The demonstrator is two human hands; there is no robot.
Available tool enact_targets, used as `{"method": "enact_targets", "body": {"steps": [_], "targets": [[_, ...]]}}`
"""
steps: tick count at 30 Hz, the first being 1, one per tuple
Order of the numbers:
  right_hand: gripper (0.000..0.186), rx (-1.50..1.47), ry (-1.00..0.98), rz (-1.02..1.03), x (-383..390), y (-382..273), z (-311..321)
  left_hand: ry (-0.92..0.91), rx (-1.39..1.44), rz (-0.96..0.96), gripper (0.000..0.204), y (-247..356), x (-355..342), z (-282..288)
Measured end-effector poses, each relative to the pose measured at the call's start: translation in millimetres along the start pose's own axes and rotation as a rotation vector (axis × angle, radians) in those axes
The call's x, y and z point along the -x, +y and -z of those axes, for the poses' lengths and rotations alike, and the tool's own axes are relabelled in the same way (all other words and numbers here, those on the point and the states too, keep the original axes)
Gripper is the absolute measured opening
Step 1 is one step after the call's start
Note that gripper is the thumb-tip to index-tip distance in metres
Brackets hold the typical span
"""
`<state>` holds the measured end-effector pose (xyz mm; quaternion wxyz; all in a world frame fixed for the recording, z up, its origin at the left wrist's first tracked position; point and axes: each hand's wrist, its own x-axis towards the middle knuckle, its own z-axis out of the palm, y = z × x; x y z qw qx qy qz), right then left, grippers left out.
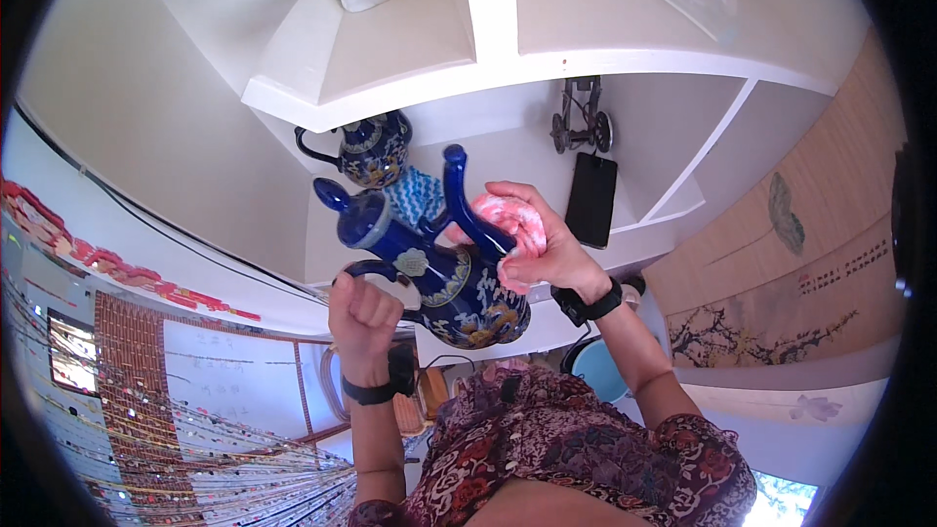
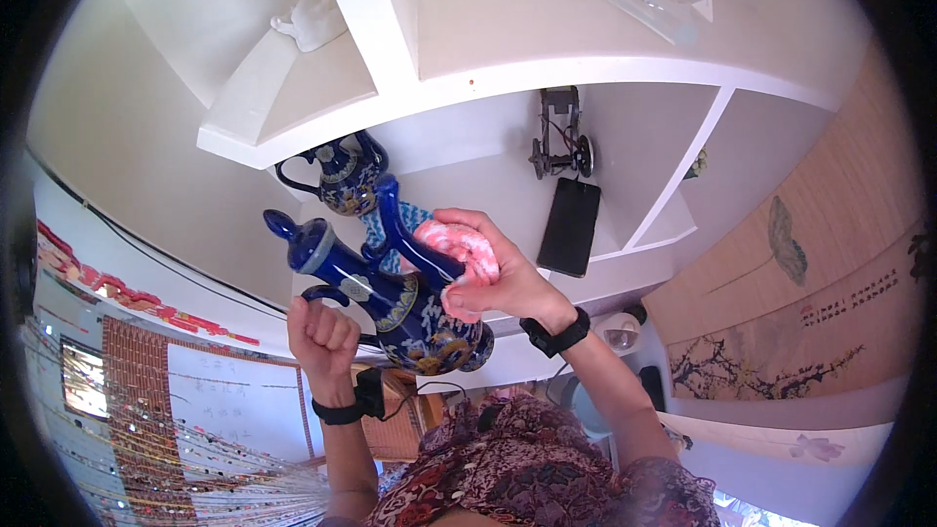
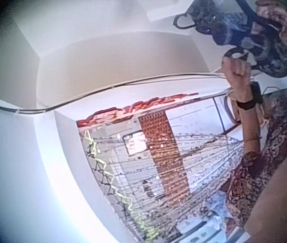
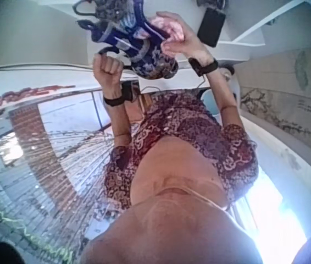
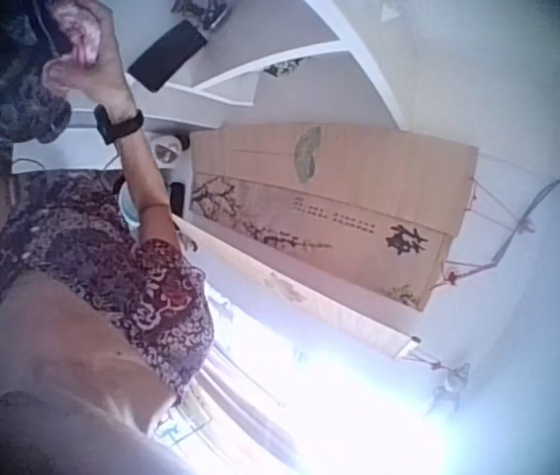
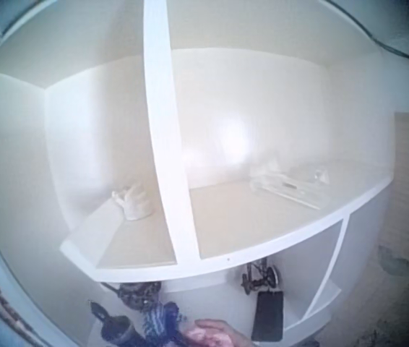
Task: Cleaning and organizing decorative shelves using a cloth.
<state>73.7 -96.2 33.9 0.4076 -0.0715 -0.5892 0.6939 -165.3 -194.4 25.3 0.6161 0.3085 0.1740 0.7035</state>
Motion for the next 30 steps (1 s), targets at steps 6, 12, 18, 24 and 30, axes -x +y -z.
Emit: {"method": "enact_targets", "body": {"steps": [6, 12, 18, 24, 30], "targets": [[0.058, 0.458, 0.146, 0.057, -7.3, 4.2, -12.0, -0.021, -0.318, -0.013, 0.025, -11.7, 9.3, -30.0], [0.053, 0.782, 0.433, 0.115, -12.7, 5.9, -23.8, 0.126, -0.312, 0.042, 0.028, -21.5, 9.0, -42.9], [0.060, 0.952, 0.536, 0.174, -7.3, 9.3, -23.1, 0.163, -0.415, 0.095, 0.033, -19.1, 2.7, -55.1], [0.062, 0.791, 0.421, 0.161, -4.9, 0.0, -13.9, 0.155, -0.205, 0.131, 0.029, -17.7, 8.1, -41.4], [0.045, 0.098, 0.005, 0.001, -2.7, -13.0, -3.7, 0.054, -0.161, 0.146, 0.028, -10.1, 6.7, -29.7]]}}
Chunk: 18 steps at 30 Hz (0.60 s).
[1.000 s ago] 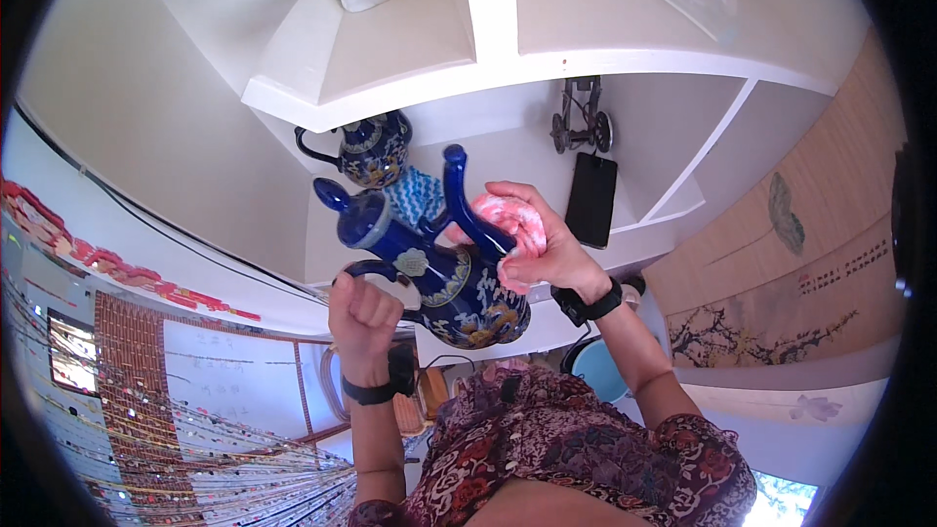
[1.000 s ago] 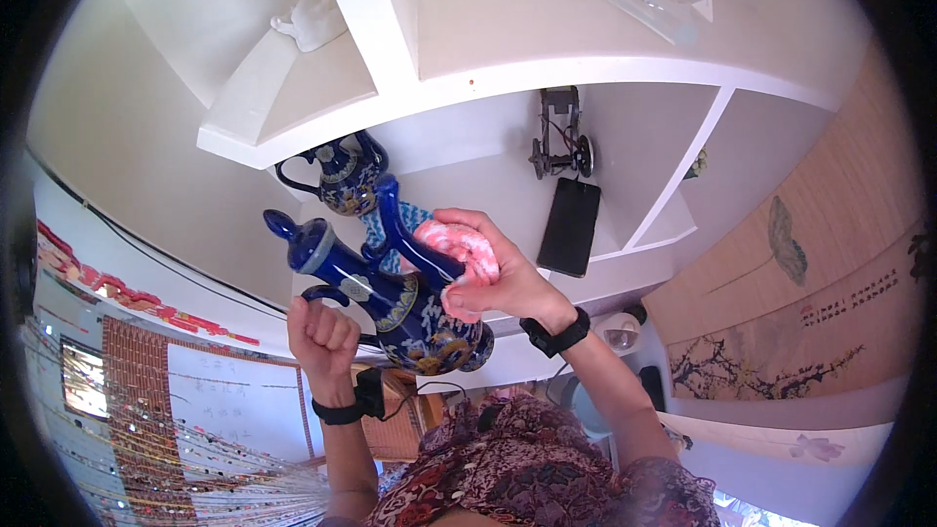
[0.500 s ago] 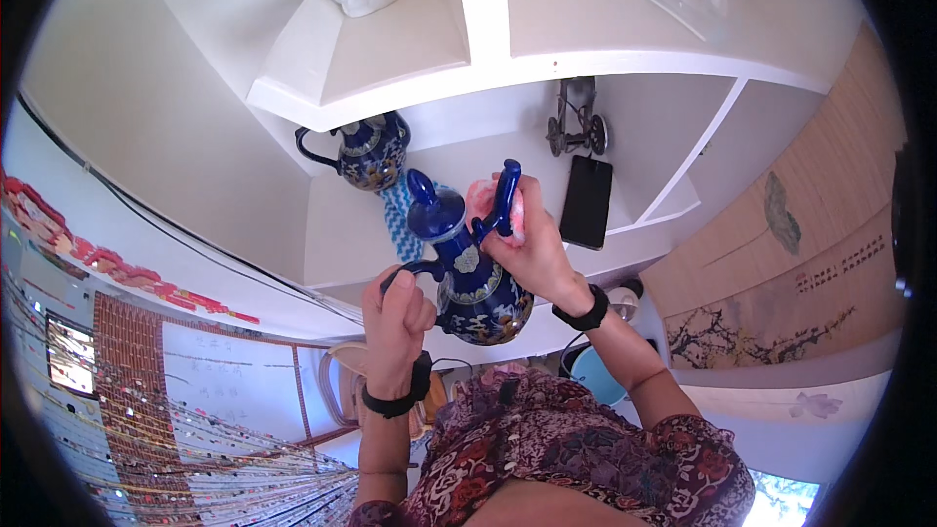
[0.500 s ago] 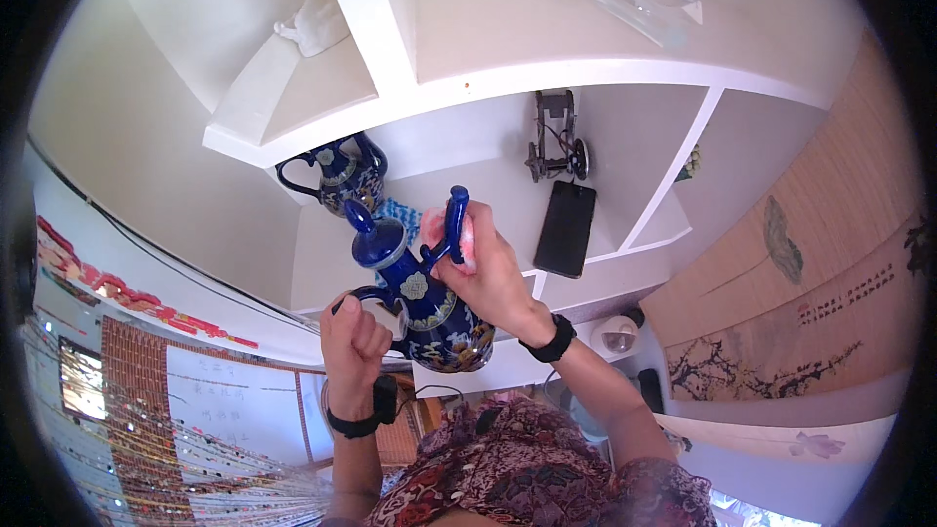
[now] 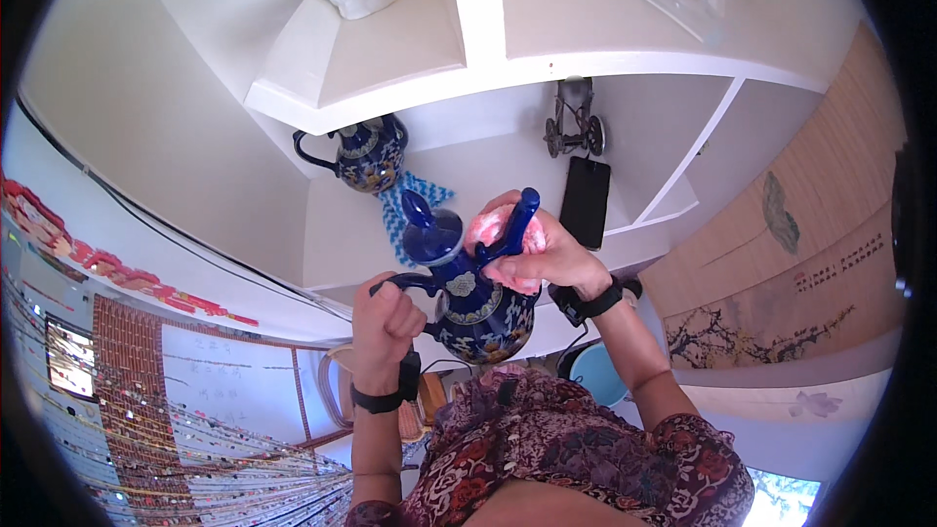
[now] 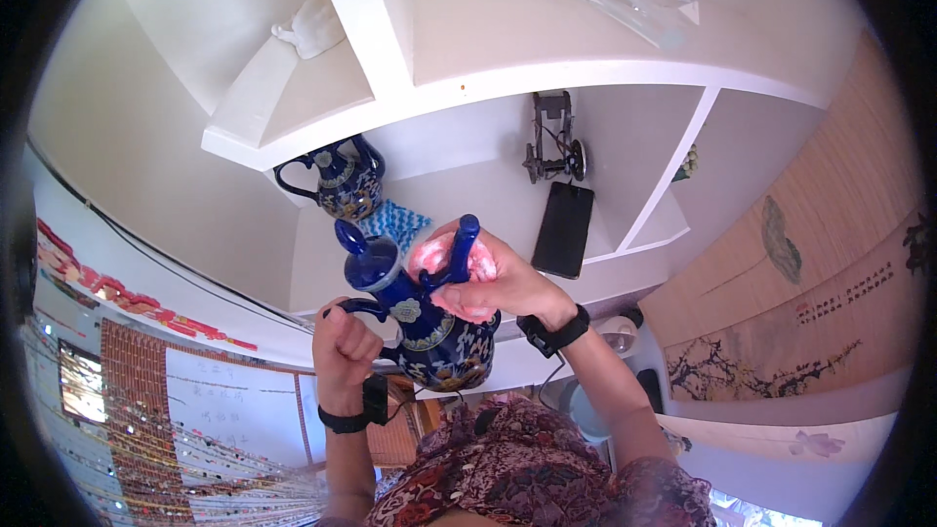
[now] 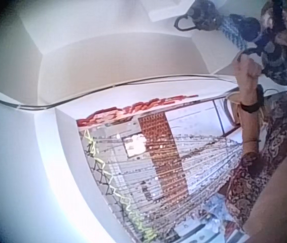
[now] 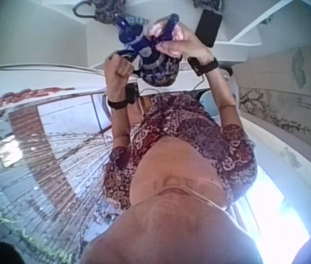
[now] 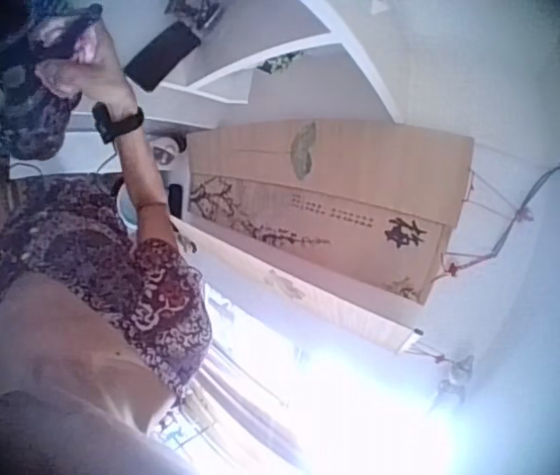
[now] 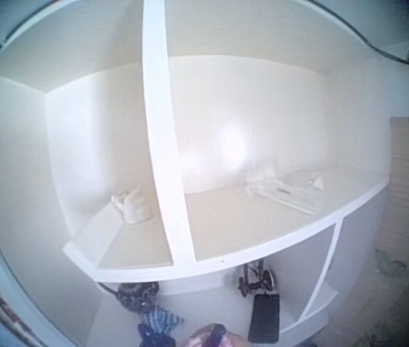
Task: Cleaning and organizing decorative shelves using a cloth.
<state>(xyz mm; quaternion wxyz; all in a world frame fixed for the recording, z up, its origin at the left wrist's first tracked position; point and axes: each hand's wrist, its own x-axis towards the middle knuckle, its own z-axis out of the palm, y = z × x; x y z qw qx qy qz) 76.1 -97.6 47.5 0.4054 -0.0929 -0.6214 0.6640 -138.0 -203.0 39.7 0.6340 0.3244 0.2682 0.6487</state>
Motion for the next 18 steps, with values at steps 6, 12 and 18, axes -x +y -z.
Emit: {"method": "enact_targets", "body": {"steps": [6, 12, 18], "targets": [[0.051, -0.072, 0.094, -0.051, 1.6, -2.0, -18.4, 0.040, -0.037, -0.041, 0.044, 4.7, -0.1, 4.1], [0.048, 0.051, 0.136, -0.217, 23.5, 12.8, -13.8, 0.117, -0.015, -0.060, 0.044, 5.7, 2.3, 7.3], [0.042, 0.178, 0.218, -0.093, 38.7, 34.3, -11.6, 0.142, 0.059, -0.086, 0.043, 6.4, 4.8, 9.3]]}}
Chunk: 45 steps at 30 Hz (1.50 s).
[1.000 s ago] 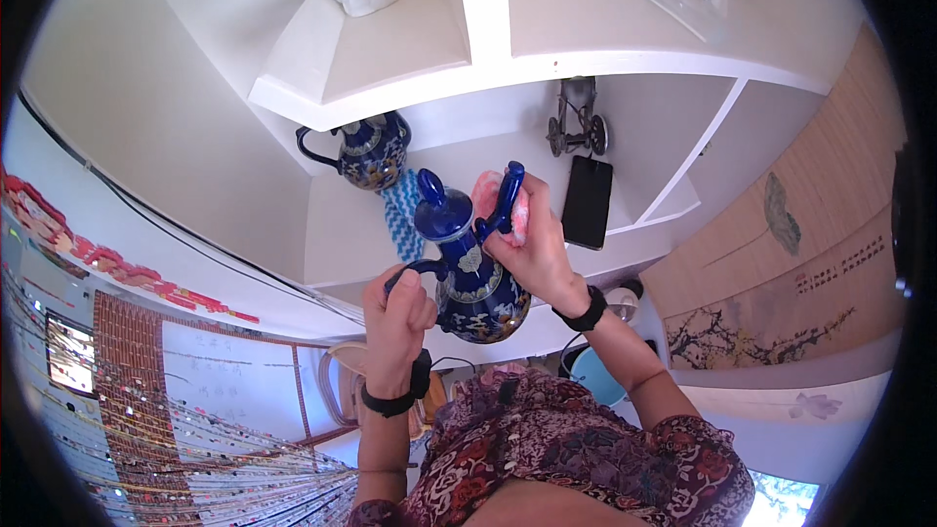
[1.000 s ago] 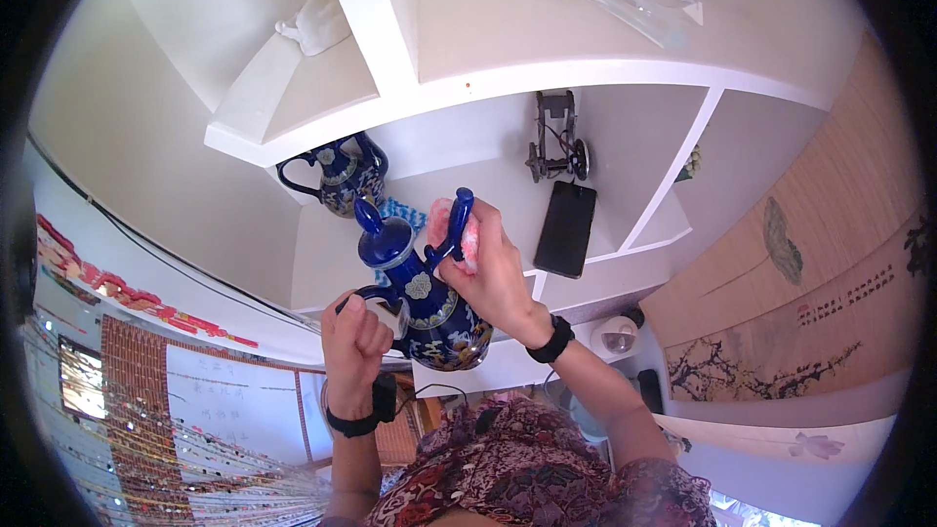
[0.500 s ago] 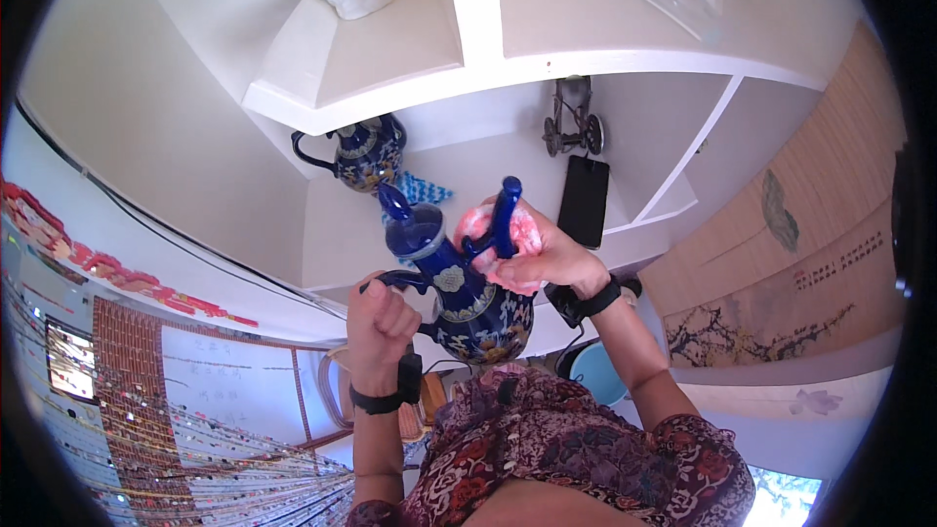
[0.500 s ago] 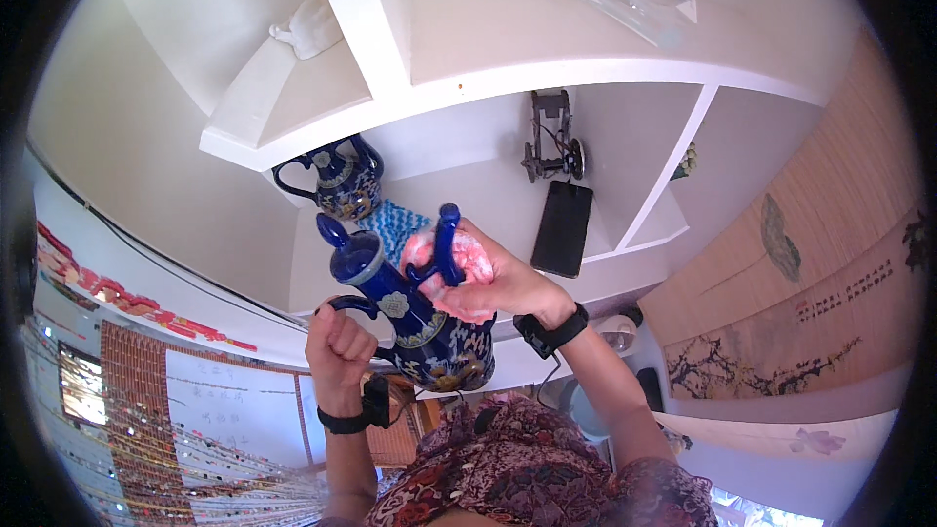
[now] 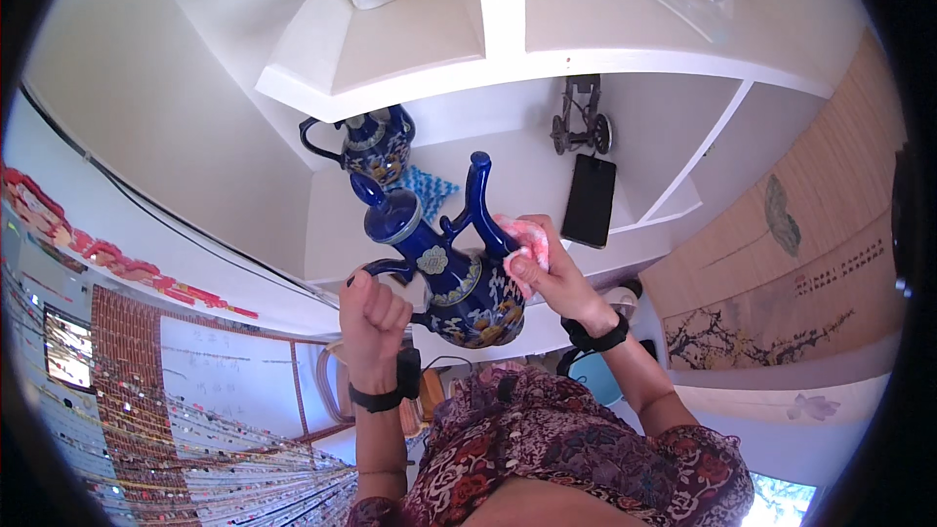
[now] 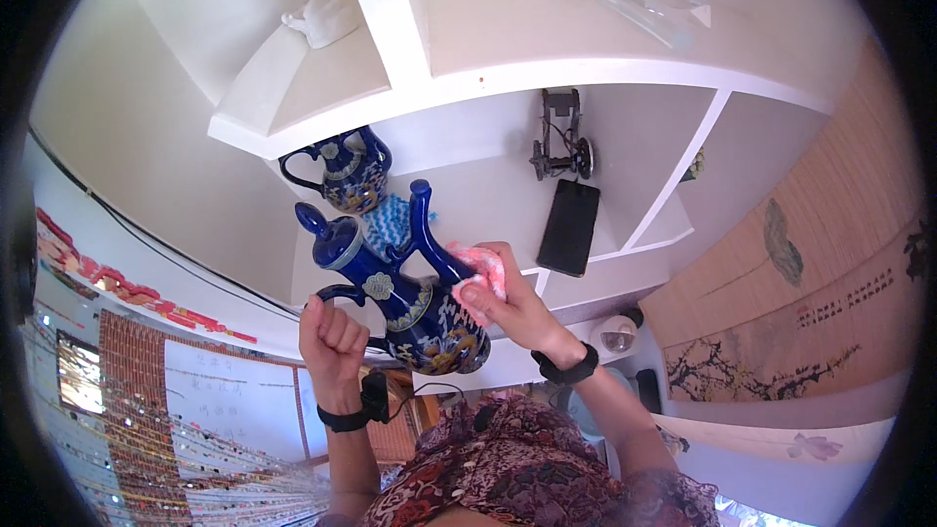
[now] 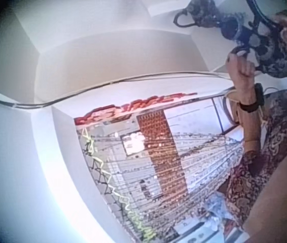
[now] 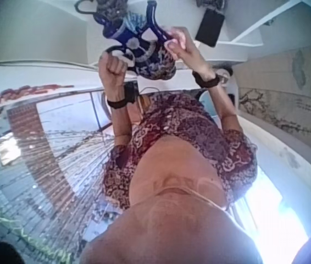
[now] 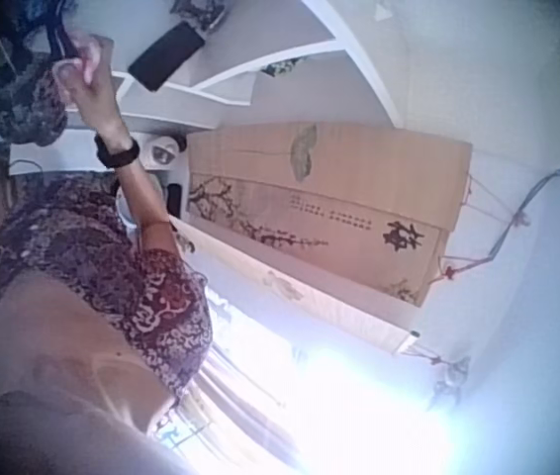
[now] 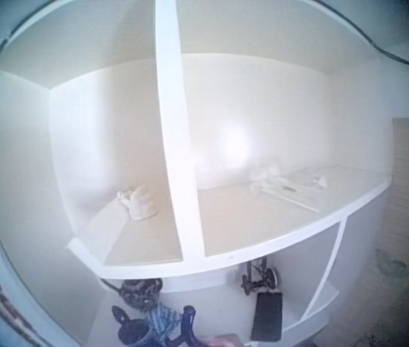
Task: Cleaning and organizing decorative shelves using a cloth.
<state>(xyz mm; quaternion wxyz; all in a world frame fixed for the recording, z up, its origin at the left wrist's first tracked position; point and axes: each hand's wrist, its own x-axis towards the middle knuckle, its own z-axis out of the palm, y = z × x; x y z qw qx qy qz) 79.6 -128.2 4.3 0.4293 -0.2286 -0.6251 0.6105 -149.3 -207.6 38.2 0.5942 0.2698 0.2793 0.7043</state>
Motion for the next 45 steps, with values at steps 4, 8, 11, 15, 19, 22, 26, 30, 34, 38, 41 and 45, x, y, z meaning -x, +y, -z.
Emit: {"method": "enact_targets", "body": {"steps": [4, 8, 11, 15, 19, 22, 26, 30, 34, 38, 41, 45], "targets": [[0.045, 0.109, 0.209, -0.041, 13.8, -1.6, -22.4, 0.040, 0.017, -0.053, 0.043, -1.0, -0.6, -9.7], [0.051, 0.306, 0.355, 0.150, 29.2, 2.3, -51.2, 0.090, -0.052, -0.108, 0.042, -6.6, -1.6, -15.5], [0.057, 0.999, 0.377, 0.396, 42.7, 15.7, -62.7, 0.145, -0.036, -0.147, 0.042, -9.5, 0.9, -15.8], [0.063, 0.925, 0.405, 0.466, 51.3, 46.3, -74.0, 0.224, 0.066, -0.190, 0.041, -9.4, 5.1, -12.5], [0.058, 0.717, 0.391, 0.406, 39.3, 29.3, -69.9, 0.309, 0.124, -0.243, 0.041, -5.3, 10.1, -7.4], [0.051, 0.570, 0.216, 0.185, 28.7, 19.3, -52.6, 0.348, 0.115, -0.261, 0.041, 3.9, 14.9, -7.3], [0.040, -0.113, 0.248, -0.159, -2.1, 31.8, -14.6, 0.427, 0.155, -0.279, 0.042, 14.3, 21.9, 3.7], [0.039, 0.013, 0.207, -0.166, -31.1, 55.1, 15.9, 0.421, 0.145, -0.328, 0.041, 18.7, 25.8, 5.5], [0.041, 1.180, 0.471, 0.131, -38.7, 69.5, 5.4, 0.471, 0.143, -0.359, 0.040, 21.0, 28.8, 9.9], [0.040, 1.342, 0.214, 0.210, -34.3, 96.2, -18.7, 0.431, 0.152, -0.358, 0.040, 20.9, 29.6, 15.1], [0.041, 1.280, 0.185, 0.220, -56.7, 102.4, -22.9, 0.410, 0.142, -0.354, 0.040, 19.6, 25.2, 12.6], [0.044, 1.414, 0.124, 0.286, -59.8, 103.1, -26.9, 0.415, 0.148, -0.333, 0.037, 19.8, 18.9, 6.1]]}}
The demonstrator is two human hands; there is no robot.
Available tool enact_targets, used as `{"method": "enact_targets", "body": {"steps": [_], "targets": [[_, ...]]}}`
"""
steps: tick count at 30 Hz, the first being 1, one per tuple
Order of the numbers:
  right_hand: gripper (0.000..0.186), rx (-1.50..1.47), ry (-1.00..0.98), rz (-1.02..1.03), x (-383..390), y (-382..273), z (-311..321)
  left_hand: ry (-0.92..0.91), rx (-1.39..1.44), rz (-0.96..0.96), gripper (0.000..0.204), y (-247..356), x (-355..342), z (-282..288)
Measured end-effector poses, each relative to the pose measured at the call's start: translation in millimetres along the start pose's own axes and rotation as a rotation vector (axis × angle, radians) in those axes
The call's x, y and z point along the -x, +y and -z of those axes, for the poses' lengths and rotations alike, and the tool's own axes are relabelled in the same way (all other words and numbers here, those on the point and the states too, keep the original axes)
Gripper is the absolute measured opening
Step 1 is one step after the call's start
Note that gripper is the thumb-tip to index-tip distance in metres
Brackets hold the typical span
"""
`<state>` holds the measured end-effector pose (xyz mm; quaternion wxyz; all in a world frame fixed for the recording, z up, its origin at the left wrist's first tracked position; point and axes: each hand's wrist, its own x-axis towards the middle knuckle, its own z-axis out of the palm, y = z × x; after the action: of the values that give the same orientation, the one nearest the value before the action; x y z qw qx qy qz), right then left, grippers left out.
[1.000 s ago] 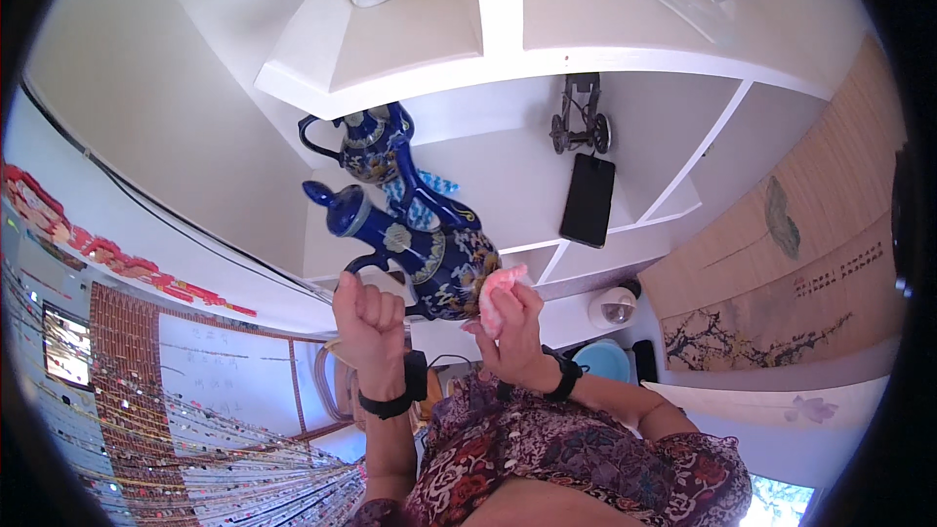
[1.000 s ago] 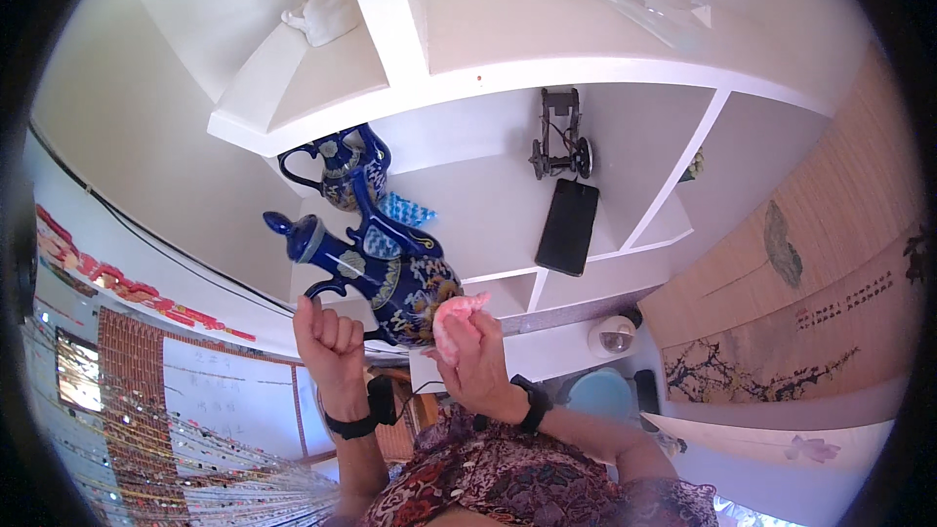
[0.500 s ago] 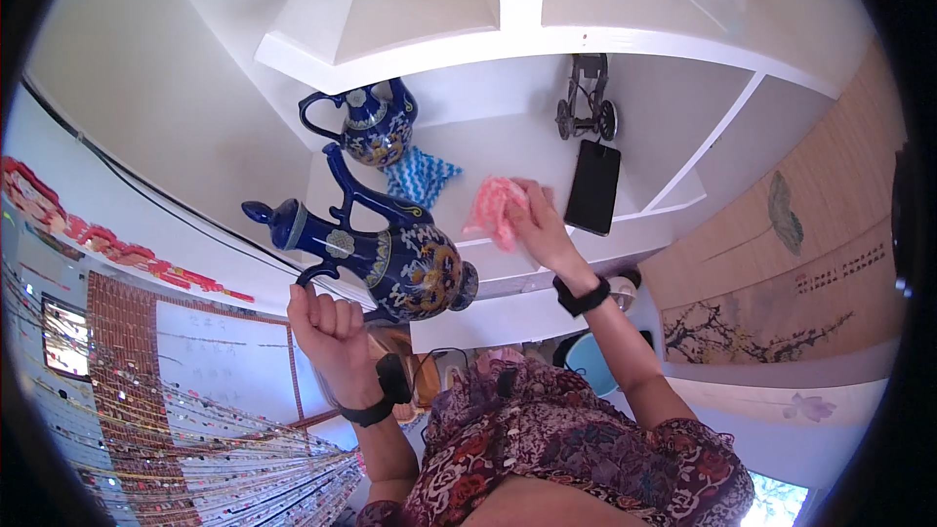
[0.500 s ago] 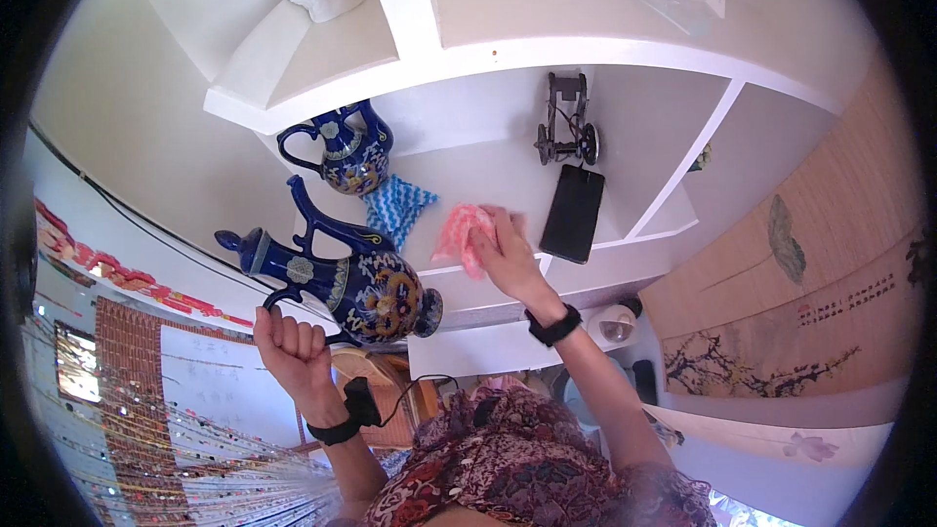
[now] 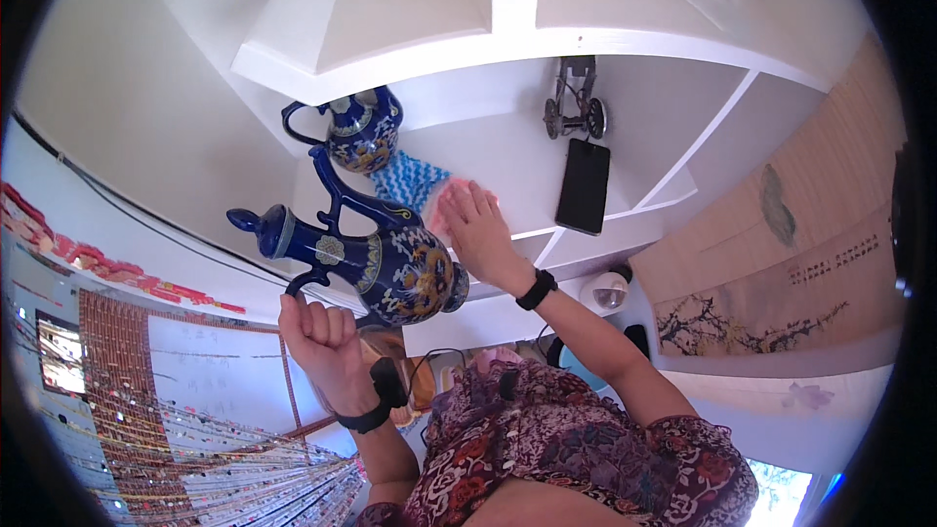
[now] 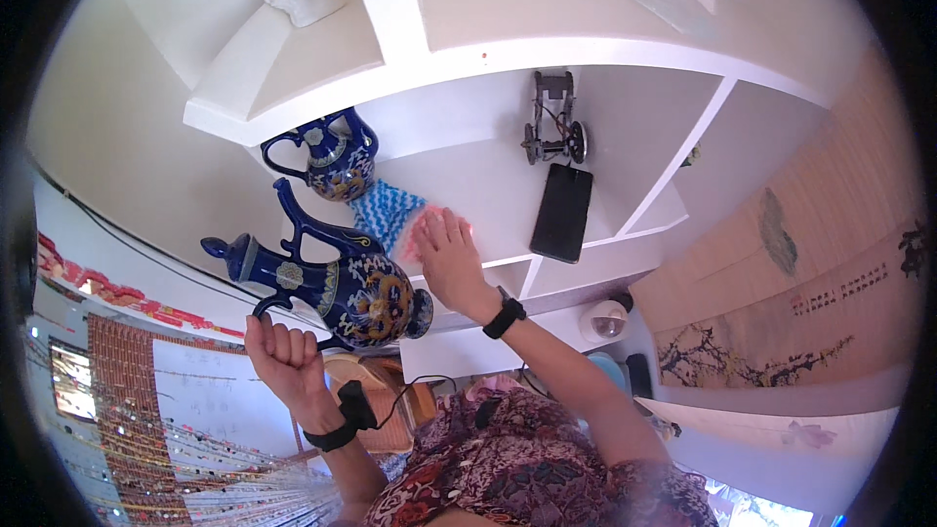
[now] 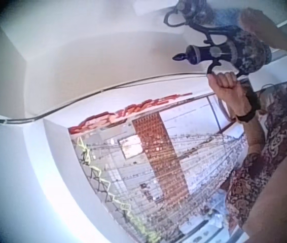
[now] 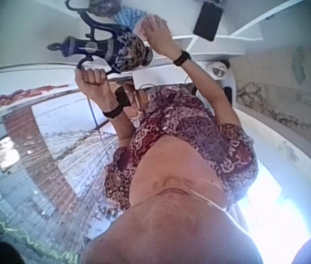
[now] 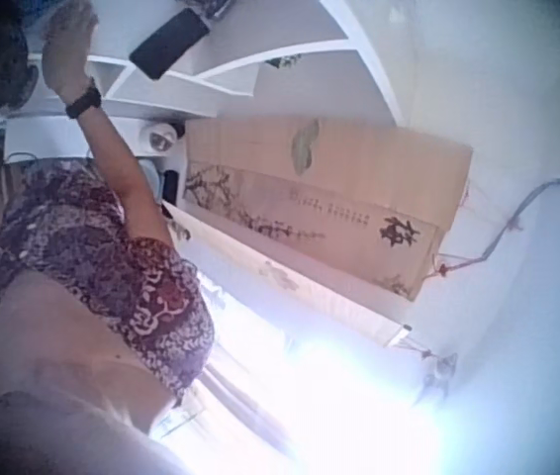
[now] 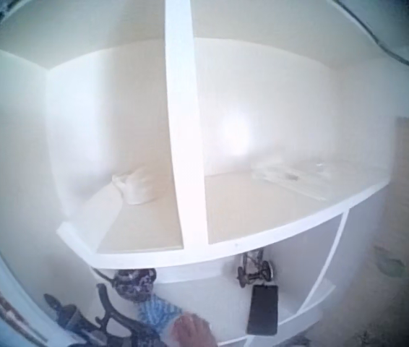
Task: Cleaning and organizing decorative shelves using a cloth.
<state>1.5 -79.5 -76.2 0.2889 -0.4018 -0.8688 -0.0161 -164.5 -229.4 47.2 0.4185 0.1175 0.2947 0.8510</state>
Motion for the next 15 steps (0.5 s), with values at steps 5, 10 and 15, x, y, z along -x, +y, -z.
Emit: {"method": "enact_targets", "body": {"steps": [5, 10, 15], "targets": [[0.049, 0.064, -0.090, -0.111, 25.4, 7.7, 33.5, -0.043, -0.024, 0.008, 0.037, -1.4, -4.0, 5.2], [0.053, 0.216, -0.115, -0.351, -2.7, 47.6, 20.7, -0.032, -0.065, 0.002, 0.035, -7.7, -2.1, 2.9], [0.051, 0.345, -0.223, -0.275, -37.0, 9.2, -3.7, -0.152, -0.135, 0.001, 0.046, -6.6, -8.7, 5.4]]}}
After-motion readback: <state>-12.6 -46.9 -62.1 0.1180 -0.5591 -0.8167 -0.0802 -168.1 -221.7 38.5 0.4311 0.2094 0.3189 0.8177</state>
